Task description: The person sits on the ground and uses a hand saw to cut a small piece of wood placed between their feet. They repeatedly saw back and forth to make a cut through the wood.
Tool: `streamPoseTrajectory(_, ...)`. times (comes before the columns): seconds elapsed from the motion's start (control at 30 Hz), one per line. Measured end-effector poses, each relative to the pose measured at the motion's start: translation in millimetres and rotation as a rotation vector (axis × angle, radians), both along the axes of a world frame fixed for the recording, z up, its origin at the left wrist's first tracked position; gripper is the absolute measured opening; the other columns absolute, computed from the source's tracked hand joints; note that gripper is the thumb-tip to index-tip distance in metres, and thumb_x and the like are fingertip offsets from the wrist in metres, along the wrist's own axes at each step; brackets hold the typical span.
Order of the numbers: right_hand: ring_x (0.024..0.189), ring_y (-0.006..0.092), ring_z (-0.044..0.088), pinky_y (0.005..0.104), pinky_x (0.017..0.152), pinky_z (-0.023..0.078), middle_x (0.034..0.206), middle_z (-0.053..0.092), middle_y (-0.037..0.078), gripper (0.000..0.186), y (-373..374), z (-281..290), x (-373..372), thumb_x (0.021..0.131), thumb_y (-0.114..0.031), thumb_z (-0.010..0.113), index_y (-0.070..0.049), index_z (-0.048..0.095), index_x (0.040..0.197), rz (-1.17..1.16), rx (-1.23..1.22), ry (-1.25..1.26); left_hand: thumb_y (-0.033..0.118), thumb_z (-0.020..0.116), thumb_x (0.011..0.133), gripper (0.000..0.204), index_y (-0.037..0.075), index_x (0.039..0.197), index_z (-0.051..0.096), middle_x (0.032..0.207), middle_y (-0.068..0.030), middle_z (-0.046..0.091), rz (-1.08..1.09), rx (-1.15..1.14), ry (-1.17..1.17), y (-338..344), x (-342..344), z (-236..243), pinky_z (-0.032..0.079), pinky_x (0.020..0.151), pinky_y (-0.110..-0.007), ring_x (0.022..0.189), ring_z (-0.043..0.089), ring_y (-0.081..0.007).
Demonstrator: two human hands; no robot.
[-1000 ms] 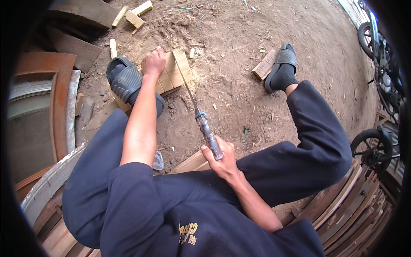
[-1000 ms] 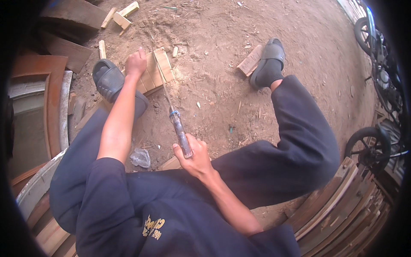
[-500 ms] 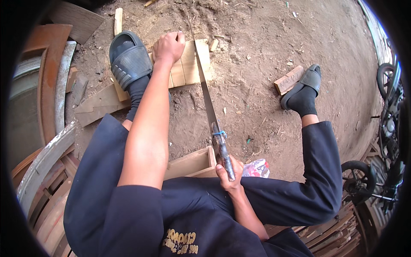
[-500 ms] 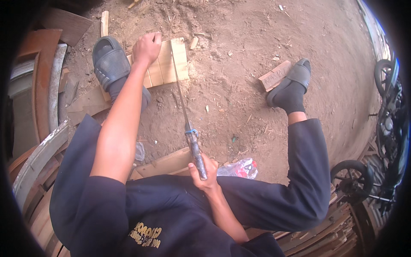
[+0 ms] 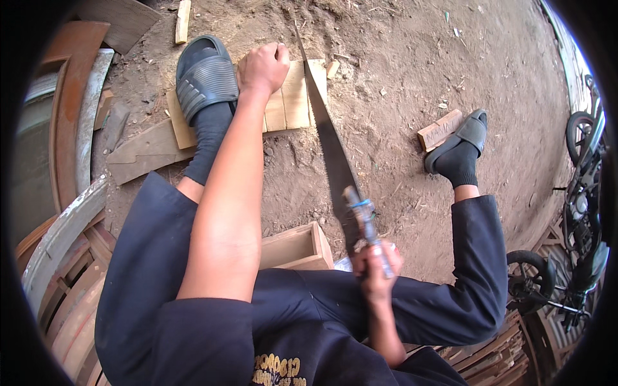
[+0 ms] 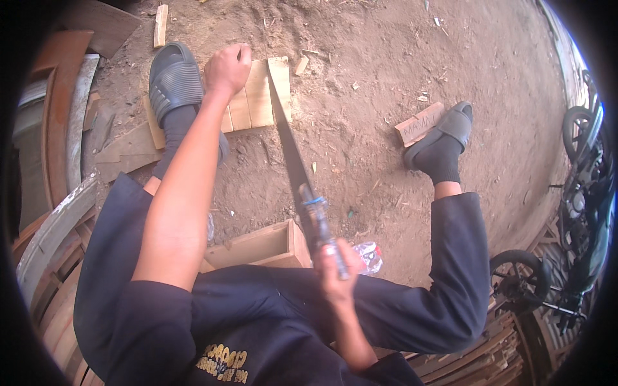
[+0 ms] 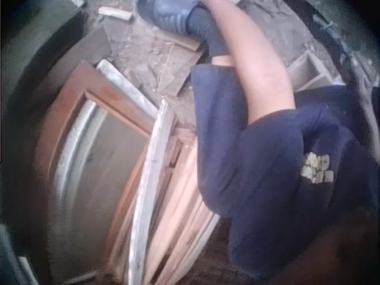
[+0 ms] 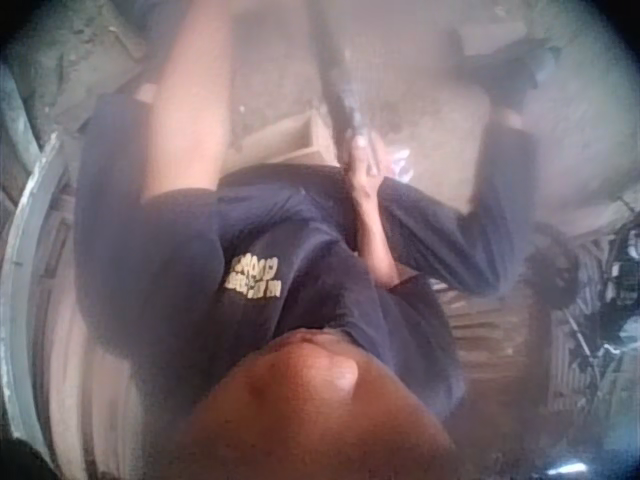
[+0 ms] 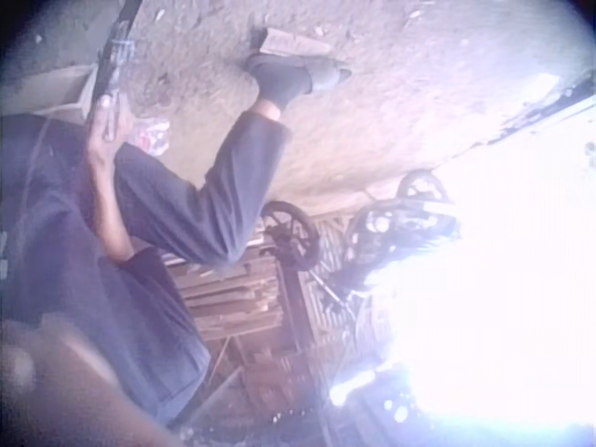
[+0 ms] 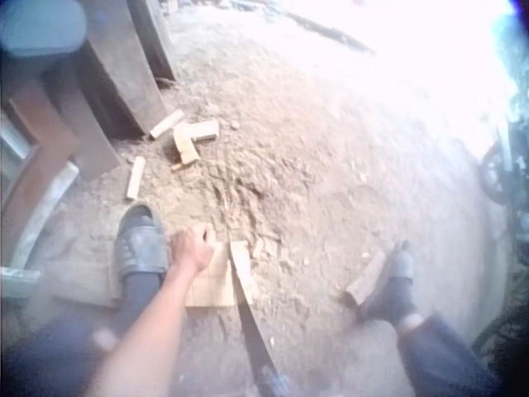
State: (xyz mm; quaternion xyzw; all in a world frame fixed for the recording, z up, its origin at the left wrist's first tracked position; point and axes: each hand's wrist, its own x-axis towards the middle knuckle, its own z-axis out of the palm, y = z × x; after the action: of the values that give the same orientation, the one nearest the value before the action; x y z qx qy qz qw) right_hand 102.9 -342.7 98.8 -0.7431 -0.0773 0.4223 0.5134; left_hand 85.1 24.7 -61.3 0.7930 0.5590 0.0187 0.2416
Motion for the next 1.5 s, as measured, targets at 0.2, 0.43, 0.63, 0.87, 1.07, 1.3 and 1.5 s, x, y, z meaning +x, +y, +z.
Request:
streamPoseTrajectory(0.2, 0.047, 0.0054, 0.044, 0.0205, 0.044, 0.033, 0.058, 0.05, 0.0, 0.027, 67, 86, 90, 0.092, -0.023, 0.063, 0.0, 0.057, 0.081, 0.031, -0.131, 0.11, 0.038, 0.042, 0.091, 0.04, 0.008, 0.093, 0.07, 0.094, -0.0208, 0.068, 0.01, -0.047, 0.013, 1, -2, 3, 0.048, 0.084, -0.047, 0.093, 0.063, -0.0394)
streamPoseTrajectory(0.43, 0.051, 0.0042, 0.046, 0.0206, 0.046, 0.034, 0.058, 0.053, 0.0, 0.023, 72, 97, 92, 0.085, -0.019, 0.07, 0.001, 0.059, 0.081, 0.131, -0.222, -0.01, 0.038, 0.043, 0.091, 0.041, 0.008, 0.092, 0.069, 0.095, -0.0212, 0.067, 0.017, -0.103, 0.039, -1, 1, 8, 0.048, 0.083, -0.047, 0.092, 0.063, -0.0404)
streamPoseTrajectory(0.63, 0.052, 0.0037, 0.049, 0.0191, 0.049, 0.035, 0.06, 0.056, -0.001, 0.021, 60, 69, 109, 0.088, -0.016, 0.065, -0.002, 0.057, 0.075, 0.059, -0.15, 0.179, 0.035, 0.039, 0.092, 0.041, 0.008, 0.088, 0.07, 0.091, -0.0181, 0.07, 0.003, -0.047, 0.07, -2, 2, 9, 0.05, 0.083, -0.045, 0.086, 0.066, -0.0353)
streamPoseTrajectory(0.87, 0.058, 0.0022, 0.05, 0.019, 0.051, 0.037, 0.065, 0.057, -0.003, 0.022, 47, 45, 133, 0.083, -0.018, 0.074, -0.001, 0.06, 0.078, 0.121, -0.228, 0.122, 0.039, 0.041, 0.092, 0.042, 0.007, 0.089, 0.069, 0.092, -0.0215, 0.067, 0.014, -0.004, 0.028, -2, 1, 1, 0.047, 0.083, -0.048, 0.089, 0.063, -0.0413)
streamPoseTrajectory(1.07, 0.063, 0.0083, 0.057, 0.0229, 0.053, 0.043, 0.074, 0.062, 0.004, 0.017, 48, 57, 93, 0.083, -0.011, 0.074, -0.002, 0.06, 0.084, 0.33, 0.002, 0.653, 0.039, 0.037, 0.095, 0.044, 0.01, 0.092, 0.07, 0.094, -0.0187, 0.069, 0.006, -0.063, 0.058, -1, 3, 6, 0.049, 0.086, -0.046, 0.091, 0.065, -0.0377)
streamPoseTrajectory(1.3, 0.047, 0.0086, 0.047, 0.026, 0.045, 0.038, 0.053, 0.05, 0.002, 0.023, 40, 48, 38, 0.086, -0.018, 0.067, -0.003, 0.056, 0.074, 0.281, 0.006, 0.082, 0.039, 0.037, 0.095, 0.044, 0.01, 0.091, 0.07, 0.092, -0.0182, 0.07, 0.01, -0.066, 0.06, -1, 1, 5, 0.049, 0.086, -0.045, 0.089, 0.066, -0.0369)
streamPoseTrajectory(1.5, 0.044, 0.0168, 0.048, 0.0303, 0.046, 0.04, 0.054, 0.048, 0.003, 0.023, 22, 44, -3, 0.082, -0.021, 0.062, 0.0, 0.055, 0.074, 0.349, 0.247, -0.395, 0.038, 0.036, 0.095, 0.045, 0.009, 0.09, 0.069, 0.092, -0.0189, 0.069, 0.008, -0.032, 0.048, 1, 1, 6, 0.049, 0.087, -0.046, 0.088, 0.066, -0.0375)
